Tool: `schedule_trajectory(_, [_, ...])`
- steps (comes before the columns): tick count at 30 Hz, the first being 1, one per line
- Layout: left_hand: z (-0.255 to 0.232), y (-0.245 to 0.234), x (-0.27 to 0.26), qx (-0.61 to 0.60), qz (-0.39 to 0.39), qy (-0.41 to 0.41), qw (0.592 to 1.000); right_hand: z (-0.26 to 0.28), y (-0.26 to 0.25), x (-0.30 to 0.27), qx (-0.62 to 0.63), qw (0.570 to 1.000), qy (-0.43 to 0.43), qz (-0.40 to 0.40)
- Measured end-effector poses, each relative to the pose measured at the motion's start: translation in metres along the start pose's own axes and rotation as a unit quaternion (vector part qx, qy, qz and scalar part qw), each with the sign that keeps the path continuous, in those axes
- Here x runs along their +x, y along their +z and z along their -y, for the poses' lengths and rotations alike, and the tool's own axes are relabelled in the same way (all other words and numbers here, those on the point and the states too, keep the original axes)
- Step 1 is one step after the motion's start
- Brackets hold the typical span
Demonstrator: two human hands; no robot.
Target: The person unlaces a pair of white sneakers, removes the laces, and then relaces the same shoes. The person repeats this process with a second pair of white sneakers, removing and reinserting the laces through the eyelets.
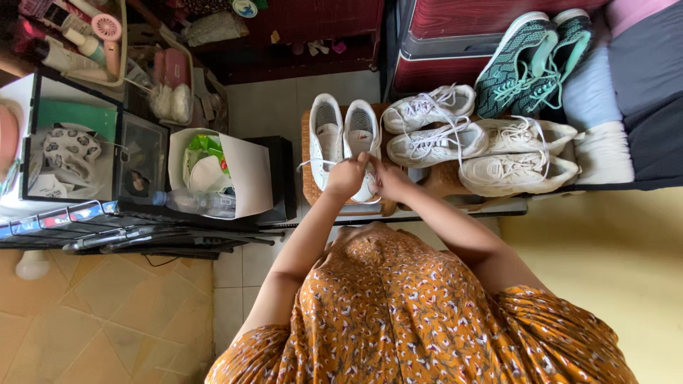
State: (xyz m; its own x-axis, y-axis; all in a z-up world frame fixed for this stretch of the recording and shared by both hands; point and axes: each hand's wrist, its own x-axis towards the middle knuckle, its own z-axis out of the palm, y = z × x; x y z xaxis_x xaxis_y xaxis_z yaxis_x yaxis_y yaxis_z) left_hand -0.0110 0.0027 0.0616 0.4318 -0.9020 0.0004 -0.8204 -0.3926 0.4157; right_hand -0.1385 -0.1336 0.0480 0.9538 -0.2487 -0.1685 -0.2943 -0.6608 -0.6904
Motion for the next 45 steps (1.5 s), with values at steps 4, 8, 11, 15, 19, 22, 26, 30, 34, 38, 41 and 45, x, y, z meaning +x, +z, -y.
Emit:
schedule_trajectory(4, [0.005, -0.002, 0.005, 0.024, 0.029, 0.010, 0.999, 0.006, 0.009, -0.010, 0.091, 0.995, 0.045, 0.014])
schedule_trajectory(8, [0.011, 0.005, 0.014, 0.063, 0.071, -0.007, 0.995, -0.004, 0.013, 0.011, 0.213, 0.958, 0.177, 0.074])
schedule_trajectory(11, [0.017, 0.012, 0.020, 0.075, 0.091, 0.006, 0.993, -0.016, 0.007, 0.020, -0.075, 0.997, 0.006, -0.032])
schedule_trajectory(15, [0.030, 0.013, 0.027, 0.131, 0.100, 0.046, 0.985, -0.012, -0.004, 0.027, -0.115, 0.991, 0.044, 0.049])
schedule_trajectory(19, [0.052, -0.009, 0.029, 0.182, -0.044, 0.063, 0.980, 0.002, -0.010, 0.029, -0.147, 0.986, 0.023, 0.069])
schedule_trajectory(22, [0.064, -0.035, 0.019, 0.162, -0.141, 0.073, 0.974, 0.014, -0.010, 0.033, -0.180, 0.981, -0.064, 0.031])
schedule_trajectory(26, [0.053, -0.048, 0.005, 0.176, -0.203, 0.067, 0.961, 0.023, -0.015, 0.038, -0.224, 0.969, -0.084, 0.062])
schedule_trajectory(30, [0.041, -0.029, -0.022, 0.082, -0.103, -0.050, 0.990, 0.026, -0.015, 0.039, -0.194, 0.974, -0.013, 0.115])
schedule_trajectory(34, [0.038, 0.027, -0.050, -0.009, 0.064, -0.191, 0.979, 0.015, -0.006, 0.034, -0.163, 0.985, -0.037, 0.049])
schedule_trajectory(38, [0.058, 0.083, -0.054, -0.027, 0.019, -0.190, 0.981, 0.007, 0.007, 0.036, -0.149, 0.987, -0.065, 0.006])
schedule_trajectory(41, [0.071, 0.105, -0.049, -0.013, 0.041, -0.191, 0.981, 0.008, 0.011, 0.038, -0.141, 0.990, -0.020, 0.000])
schedule_trajectory(45, [0.064, 0.103, -0.044, 0.088, 0.096, -0.052, 0.990, 0.017, 0.010, 0.037, -0.194, 0.981, -0.014, -0.025])
